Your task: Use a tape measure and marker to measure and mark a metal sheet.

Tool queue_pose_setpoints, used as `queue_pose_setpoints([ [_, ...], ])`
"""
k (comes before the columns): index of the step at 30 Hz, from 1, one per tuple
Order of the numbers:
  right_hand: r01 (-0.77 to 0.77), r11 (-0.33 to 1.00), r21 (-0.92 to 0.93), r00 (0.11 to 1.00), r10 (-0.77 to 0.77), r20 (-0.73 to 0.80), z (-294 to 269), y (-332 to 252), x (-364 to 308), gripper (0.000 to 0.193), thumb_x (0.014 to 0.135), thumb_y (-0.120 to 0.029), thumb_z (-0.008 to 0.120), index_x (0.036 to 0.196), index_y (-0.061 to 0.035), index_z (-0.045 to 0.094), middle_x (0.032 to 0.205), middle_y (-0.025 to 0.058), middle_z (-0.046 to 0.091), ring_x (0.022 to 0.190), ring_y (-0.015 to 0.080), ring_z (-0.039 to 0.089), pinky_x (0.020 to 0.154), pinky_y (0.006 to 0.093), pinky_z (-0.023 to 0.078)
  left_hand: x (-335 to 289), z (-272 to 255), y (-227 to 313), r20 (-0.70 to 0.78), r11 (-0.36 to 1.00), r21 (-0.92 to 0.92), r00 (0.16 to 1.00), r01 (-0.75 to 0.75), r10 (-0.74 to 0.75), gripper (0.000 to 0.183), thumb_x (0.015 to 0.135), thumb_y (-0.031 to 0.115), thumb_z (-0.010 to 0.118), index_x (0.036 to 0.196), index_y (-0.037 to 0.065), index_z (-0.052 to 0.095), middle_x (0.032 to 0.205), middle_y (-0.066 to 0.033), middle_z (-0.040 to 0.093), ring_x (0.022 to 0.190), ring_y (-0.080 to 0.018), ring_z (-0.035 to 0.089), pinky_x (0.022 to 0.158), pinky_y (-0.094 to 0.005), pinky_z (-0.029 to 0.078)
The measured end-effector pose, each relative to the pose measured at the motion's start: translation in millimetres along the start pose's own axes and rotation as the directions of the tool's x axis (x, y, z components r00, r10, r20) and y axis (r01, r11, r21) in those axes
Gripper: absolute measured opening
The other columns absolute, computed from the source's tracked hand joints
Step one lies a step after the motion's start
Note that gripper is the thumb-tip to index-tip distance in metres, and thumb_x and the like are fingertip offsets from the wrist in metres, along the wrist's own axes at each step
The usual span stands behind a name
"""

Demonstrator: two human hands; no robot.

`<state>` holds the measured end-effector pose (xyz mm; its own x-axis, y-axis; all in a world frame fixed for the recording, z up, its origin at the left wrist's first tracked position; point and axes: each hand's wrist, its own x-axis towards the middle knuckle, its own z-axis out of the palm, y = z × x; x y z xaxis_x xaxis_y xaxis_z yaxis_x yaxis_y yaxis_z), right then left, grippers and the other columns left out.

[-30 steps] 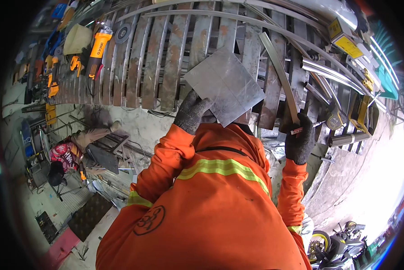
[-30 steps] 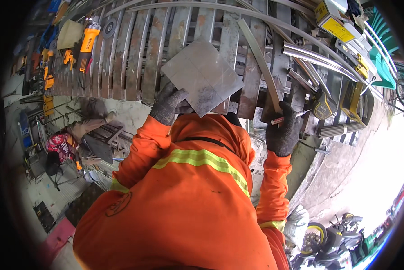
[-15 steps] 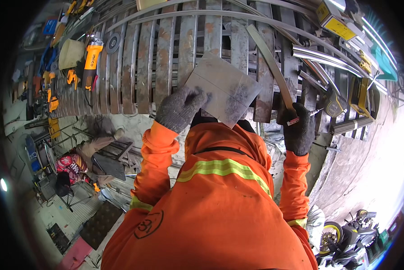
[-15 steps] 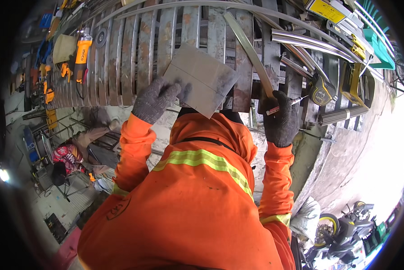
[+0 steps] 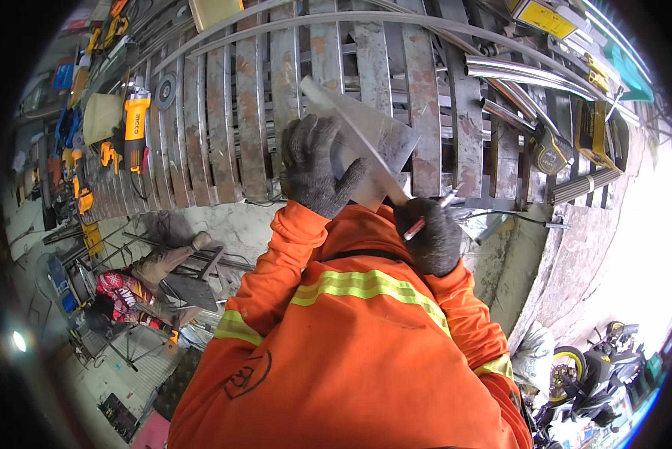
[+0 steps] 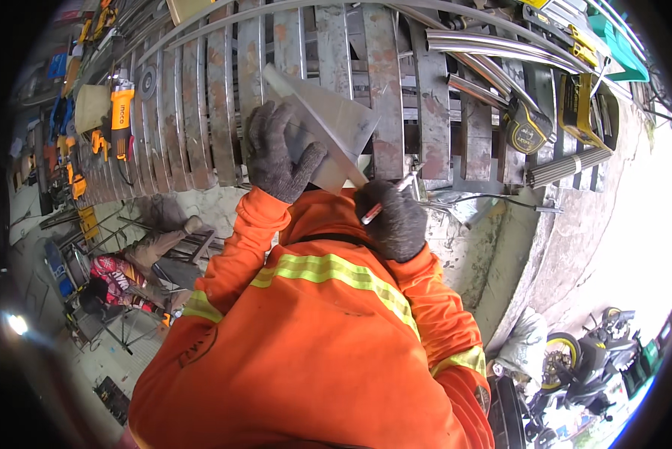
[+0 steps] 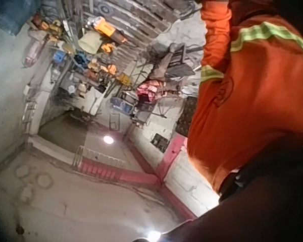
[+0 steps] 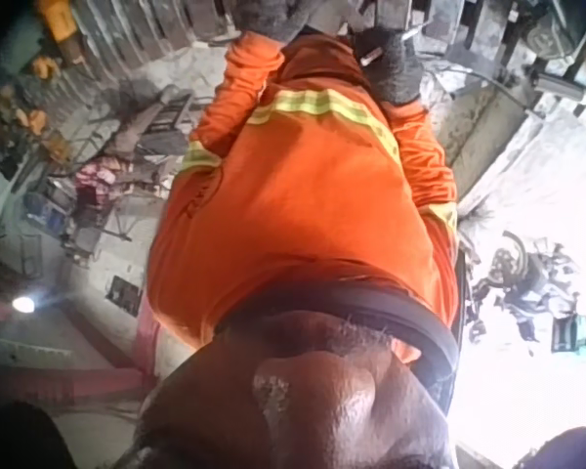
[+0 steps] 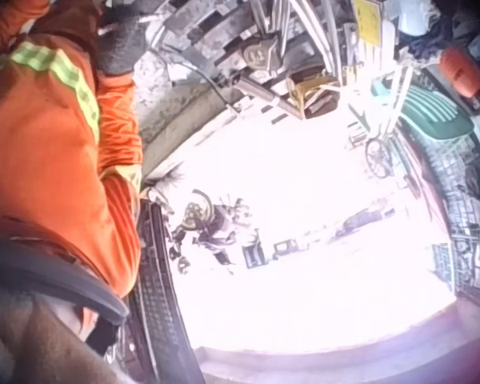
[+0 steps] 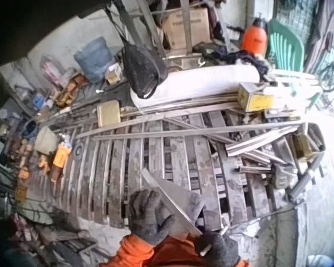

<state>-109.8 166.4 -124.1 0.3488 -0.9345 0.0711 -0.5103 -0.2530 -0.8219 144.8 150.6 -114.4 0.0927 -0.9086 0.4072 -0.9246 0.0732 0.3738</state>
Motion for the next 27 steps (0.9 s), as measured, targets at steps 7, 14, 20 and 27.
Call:
queue_pose_setpoints([
  [7,0.294,0.956,0.014,0.942,-0.292,0.163,-34,4,25,0.025,0.094,-0.021,0.08,0.114,-0.0065,0.076,0.095,0.0168,0.073,0.083,0.0388,0.072,0.074,0.0471,0.059,-6,10,-12,0.104,0.993,0.065,0.989,0.101,-0.108,0.069,0.09,0.041,0.086,0.148,0.014,0.06,0.161,-0.0259,0.04,0.148,-0.0536,0.041,0.124,-0.0659,0.034],
  [14,0.011,0.93,0.367,0.973,-0.094,0.209,-53,33,105,0.025,0.11,-0.02,0.061,0.119,-0.001,0.075,0.101,0.0153,0.078,0.093,0.0261,0.075,0.085,0.0401,0.057,0,12,-22,0.079,1.0,-0.011,0.997,0.002,-0.001,0.069,0.088,0.041,0.086,0.147,0.013,0.062,0.16,-0.0222,0.046,0.15,-0.0521,0.043,0.127,-0.0658,0.032],
  [20,0.398,0.916,0.045,0.858,-0.389,0.335,-28,20,145,0.042,0.085,-0.008,0.077,0.126,-0.0137,0.073,0.125,0.0174,0.074,0.114,0.0416,0.071,0.099,0.0502,0.055,16,15,-39,0.165,0.997,-0.02,0.984,-0.07,0.072,0.074,0.087,0.049,0.086,0.146,0.012,0.063,0.162,-0.02,0.046,0.153,-0.046,0.042,0.127,-0.0645,0.033],
  [27,0.544,0.835,-0.083,0.796,-0.481,0.368,-32,7,137,0.059,0.08,-0.009,0.08,0.137,-0.0129,0.067,0.147,0.0215,0.065,0.135,0.0431,0.062,0.112,0.0519,0.049,-27,-5,39,0.267,0.998,-0.015,0.962,0.064,-0.058,0.098,0.074,0.071,0.087,0.157,0.029,0.055,0.169,-0.0201,0.035,0.155,-0.06,0.025,0.123,-0.0787,0.021],
])
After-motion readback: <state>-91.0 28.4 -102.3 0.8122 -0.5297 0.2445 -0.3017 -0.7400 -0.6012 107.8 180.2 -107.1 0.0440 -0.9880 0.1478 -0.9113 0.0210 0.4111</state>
